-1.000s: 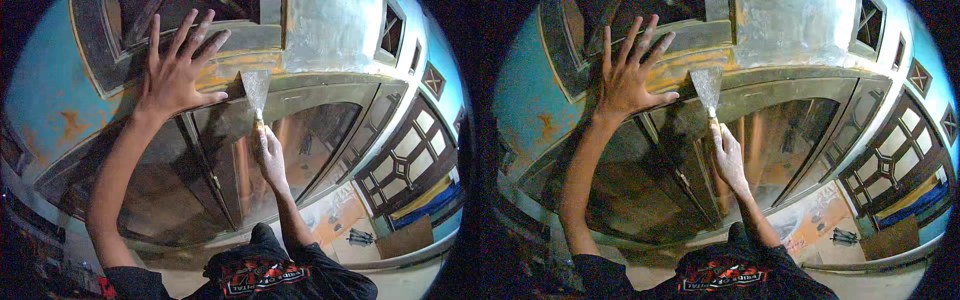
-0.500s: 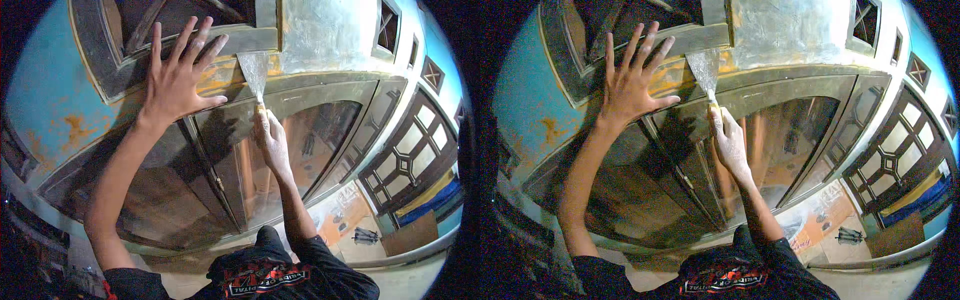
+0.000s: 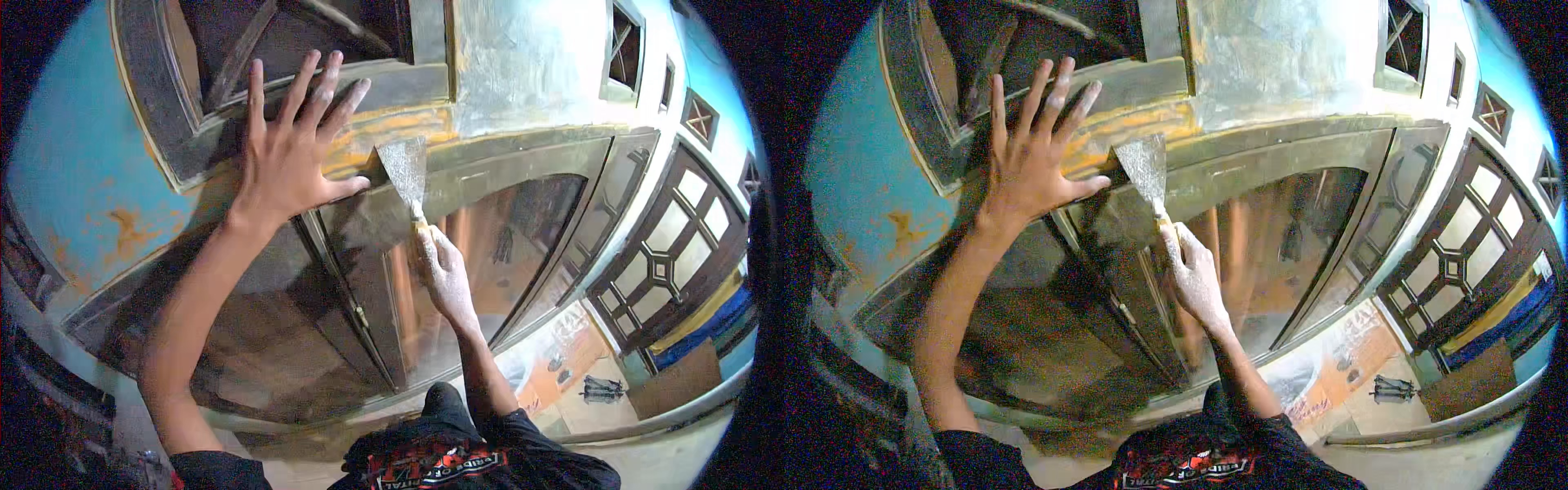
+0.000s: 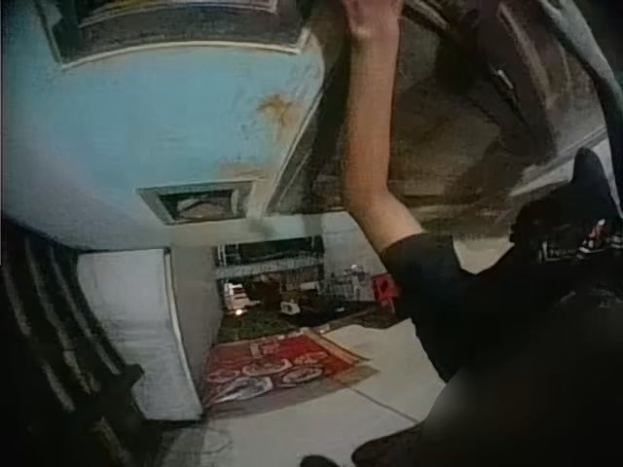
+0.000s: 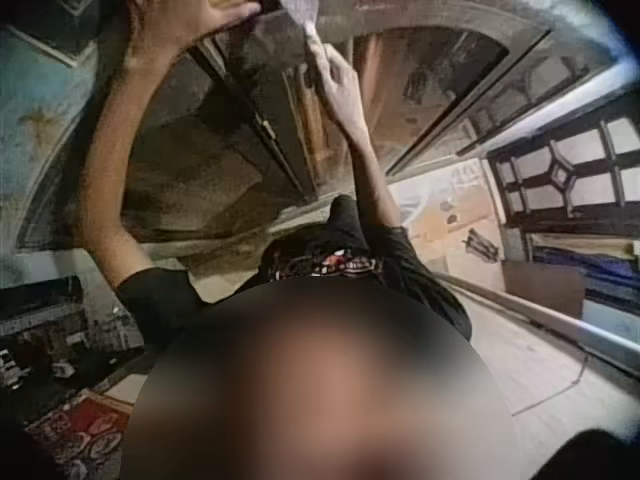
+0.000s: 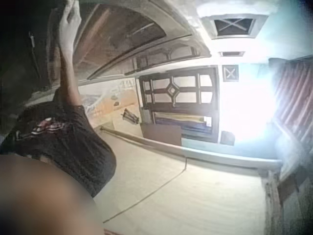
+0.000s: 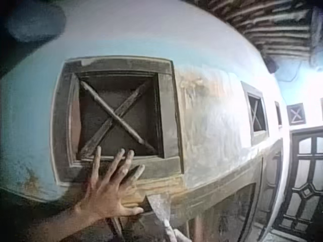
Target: The person scrapes and smooths a wall surface with a putty knife.
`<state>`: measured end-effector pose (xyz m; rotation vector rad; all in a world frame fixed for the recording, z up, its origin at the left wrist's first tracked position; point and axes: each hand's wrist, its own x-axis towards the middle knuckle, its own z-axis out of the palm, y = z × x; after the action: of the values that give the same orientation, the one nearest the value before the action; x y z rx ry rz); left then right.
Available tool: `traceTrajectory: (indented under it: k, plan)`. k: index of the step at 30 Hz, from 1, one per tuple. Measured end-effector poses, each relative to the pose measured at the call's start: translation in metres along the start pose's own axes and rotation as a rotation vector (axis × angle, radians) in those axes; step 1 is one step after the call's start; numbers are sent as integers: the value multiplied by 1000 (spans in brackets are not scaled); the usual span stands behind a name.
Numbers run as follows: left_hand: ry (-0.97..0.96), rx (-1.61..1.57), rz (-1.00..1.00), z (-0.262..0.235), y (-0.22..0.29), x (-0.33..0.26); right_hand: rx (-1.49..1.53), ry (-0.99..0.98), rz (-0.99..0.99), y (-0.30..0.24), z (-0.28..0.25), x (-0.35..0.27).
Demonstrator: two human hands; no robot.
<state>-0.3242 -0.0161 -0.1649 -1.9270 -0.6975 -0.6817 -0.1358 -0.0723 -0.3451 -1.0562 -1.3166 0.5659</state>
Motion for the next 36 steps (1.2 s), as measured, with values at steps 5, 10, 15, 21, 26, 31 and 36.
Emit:
traceTrajectory:
  k: [5,10,15,21,26,31,36]
  plan:
    - [18,-37,-10,-3,-2,2,10,6,-25,-12,-8,22]
    - [8,-20,-8,2,-2,2,89,-28,25,-2,3,-1]
    - [1,-29,-3,-3,-2,4,18,-10,-125,-19,2,20]
    - [-1,-46,0,1,-3,0,15,-3,-84,-1,5,12]
    - [-2,-16,-15,-6,-2,0,42,22,-122,4,-7,14]
    - [-24,10,-21,-3,0,2,32,66,-137,2,-20,23]
    - [-12,4,-28,-1,-1,-3,19,20,-53,10,-14,4]
